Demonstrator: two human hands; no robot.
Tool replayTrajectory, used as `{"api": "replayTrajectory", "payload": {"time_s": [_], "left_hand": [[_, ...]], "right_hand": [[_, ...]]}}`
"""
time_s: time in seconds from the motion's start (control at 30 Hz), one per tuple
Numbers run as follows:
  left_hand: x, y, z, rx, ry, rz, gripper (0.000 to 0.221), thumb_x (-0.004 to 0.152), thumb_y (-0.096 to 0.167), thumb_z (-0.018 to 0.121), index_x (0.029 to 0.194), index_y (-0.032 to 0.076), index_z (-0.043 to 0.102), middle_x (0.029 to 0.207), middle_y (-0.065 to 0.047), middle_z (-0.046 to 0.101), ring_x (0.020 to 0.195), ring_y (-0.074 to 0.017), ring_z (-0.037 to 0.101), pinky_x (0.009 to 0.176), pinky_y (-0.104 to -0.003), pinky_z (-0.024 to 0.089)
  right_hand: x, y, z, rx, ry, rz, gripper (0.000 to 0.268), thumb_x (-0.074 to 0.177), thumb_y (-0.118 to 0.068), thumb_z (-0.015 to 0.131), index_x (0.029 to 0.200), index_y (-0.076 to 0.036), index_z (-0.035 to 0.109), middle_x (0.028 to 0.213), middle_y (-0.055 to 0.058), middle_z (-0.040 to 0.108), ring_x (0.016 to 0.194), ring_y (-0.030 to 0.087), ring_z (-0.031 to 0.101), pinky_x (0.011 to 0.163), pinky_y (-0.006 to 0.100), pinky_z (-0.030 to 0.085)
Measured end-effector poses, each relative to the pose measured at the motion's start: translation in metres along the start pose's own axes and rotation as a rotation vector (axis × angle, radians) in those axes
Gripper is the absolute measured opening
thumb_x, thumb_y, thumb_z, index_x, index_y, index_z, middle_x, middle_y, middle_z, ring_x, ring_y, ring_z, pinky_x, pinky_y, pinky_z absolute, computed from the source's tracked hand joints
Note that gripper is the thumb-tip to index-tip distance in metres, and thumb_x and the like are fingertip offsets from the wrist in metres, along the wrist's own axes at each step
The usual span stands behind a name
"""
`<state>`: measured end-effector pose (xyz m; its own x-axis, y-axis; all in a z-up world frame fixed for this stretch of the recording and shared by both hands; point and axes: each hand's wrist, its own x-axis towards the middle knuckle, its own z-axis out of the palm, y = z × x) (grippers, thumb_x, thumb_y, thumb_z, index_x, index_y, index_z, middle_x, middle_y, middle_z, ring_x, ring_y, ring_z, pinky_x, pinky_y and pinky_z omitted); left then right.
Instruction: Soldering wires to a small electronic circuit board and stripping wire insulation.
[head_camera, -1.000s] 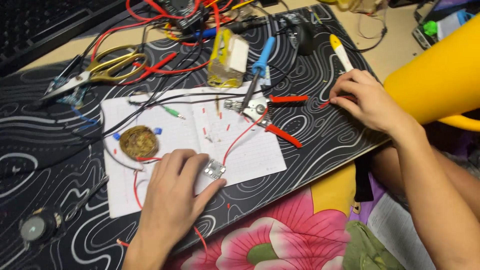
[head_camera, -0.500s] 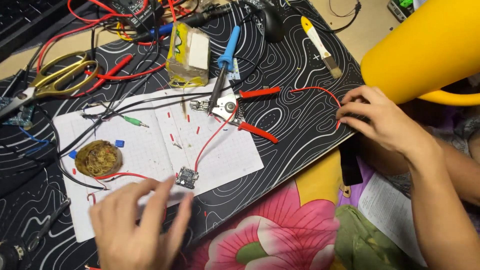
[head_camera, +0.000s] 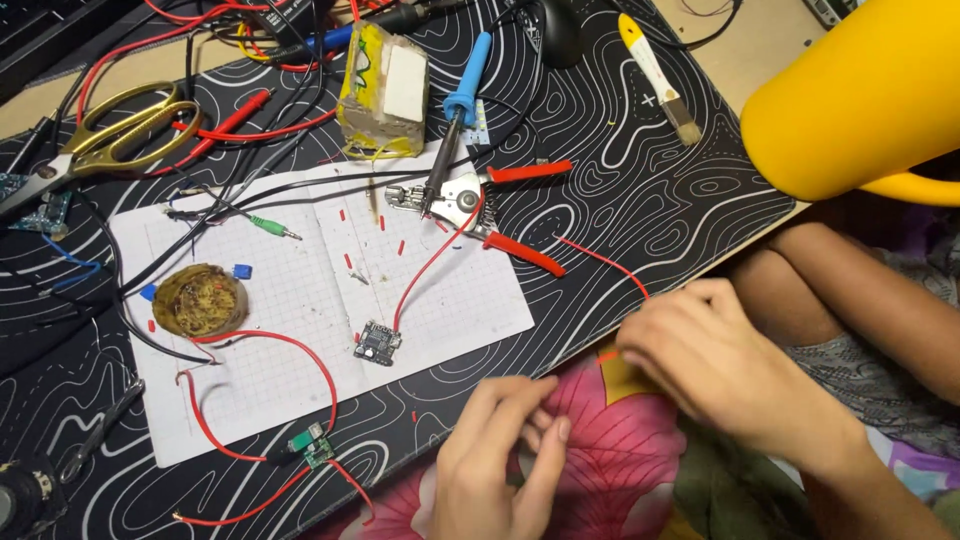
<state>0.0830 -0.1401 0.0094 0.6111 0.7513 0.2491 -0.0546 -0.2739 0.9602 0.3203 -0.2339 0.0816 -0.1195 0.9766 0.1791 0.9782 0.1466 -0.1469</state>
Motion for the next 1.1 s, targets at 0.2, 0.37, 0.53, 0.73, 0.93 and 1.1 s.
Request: {"api": "replayTrajectory", "payload": {"time_s": [0.2, 0.37, 0.53, 0.73, 0.93, 1.1], "left_hand": [[0.008, 0.006, -0.003, -0.064, 0.001, -0.044, 0.009, 0.088, -0.003, 0.081, 0.096, 0.002, 0.084, 0.097, -0.005, 0.082, 0.072, -0.0099, 0.071, 0.063, -0.021, 0.059], [0.001, 0.001, -0.010, -0.056, 0.002, -0.114, 0.006, 0.089, -0.001, 0.080, 0.092, 0.004, 0.084, 0.093, -0.003, 0.082, 0.071, -0.0073, 0.069, 0.063, -0.021, 0.059], [-0.005, 0.004, -0.017, -0.072, 0.022, -0.170, 0.009, 0.097, 0.008, 0.075, 0.096, 0.005, 0.084, 0.096, -0.004, 0.083, 0.077, -0.0107, 0.074, 0.071, -0.024, 0.063], [-0.006, 0.006, -0.027, -0.218, 0.086, -0.149, 0.016, 0.096, 0.016, 0.072, 0.095, 0.003, 0.082, 0.097, -0.008, 0.080, 0.081, -0.0147, 0.069, 0.075, -0.027, 0.057], [-0.008, -0.007, -0.037, -0.584, 0.046, -0.232, 0.024, 0.104, -0.003, 0.057, 0.101, -0.007, 0.081, 0.105, -0.018, 0.077, 0.078, -0.0178, 0.069, 0.069, -0.030, 0.060], [-0.005, -0.001, -0.041, -0.370, 0.091, -0.195, 0.005, 0.094, -0.001, 0.079, 0.097, -0.001, 0.083, 0.103, -0.011, 0.082, 0.069, -0.0082, 0.057, 0.061, -0.020, 0.044]], "right_hand": [[-0.001, -0.026, -0.006, -0.118, -0.025, -0.198, 0.037, 0.095, -0.029, 0.065, 0.127, -0.010, 0.070, 0.125, 0.006, 0.072, 0.117, 0.023, 0.069, 0.105, 0.045, 0.045], [0.009, -0.049, -0.011, 0.131, -0.009, -0.134, 0.042, 0.083, -0.029, 0.074, 0.120, -0.009, 0.073, 0.115, 0.005, 0.076, 0.105, 0.022, 0.071, 0.101, 0.046, 0.048], [0.020, -0.065, -0.007, 0.247, 0.010, -0.062, 0.035, 0.086, -0.021, 0.077, 0.119, -0.011, 0.078, 0.114, 0.003, 0.078, 0.098, 0.020, 0.074, 0.090, 0.036, 0.060], [0.025, -0.075, 0.015, 0.193, 0.276, -0.015, 0.019, 0.082, -0.012, 0.090, 0.097, -0.009, 0.079, 0.096, 0.004, 0.083, 0.074, 0.018, 0.076, 0.070, 0.031, 0.063], [0.031, -0.084, 0.020, 0.220, 0.282, 0.065, 0.019, 0.080, -0.013, 0.089, 0.096, -0.008, 0.080, 0.096, 0.005, 0.084, 0.079, 0.019, 0.080, 0.073, 0.030, 0.065], [0.033, -0.087, 0.019, 0.238, 0.248, 0.081, 0.022, 0.077, -0.012, 0.090, 0.097, -0.008, 0.081, 0.100, 0.005, 0.085, 0.078, 0.017, 0.081, 0.070, 0.028, 0.065]]}}
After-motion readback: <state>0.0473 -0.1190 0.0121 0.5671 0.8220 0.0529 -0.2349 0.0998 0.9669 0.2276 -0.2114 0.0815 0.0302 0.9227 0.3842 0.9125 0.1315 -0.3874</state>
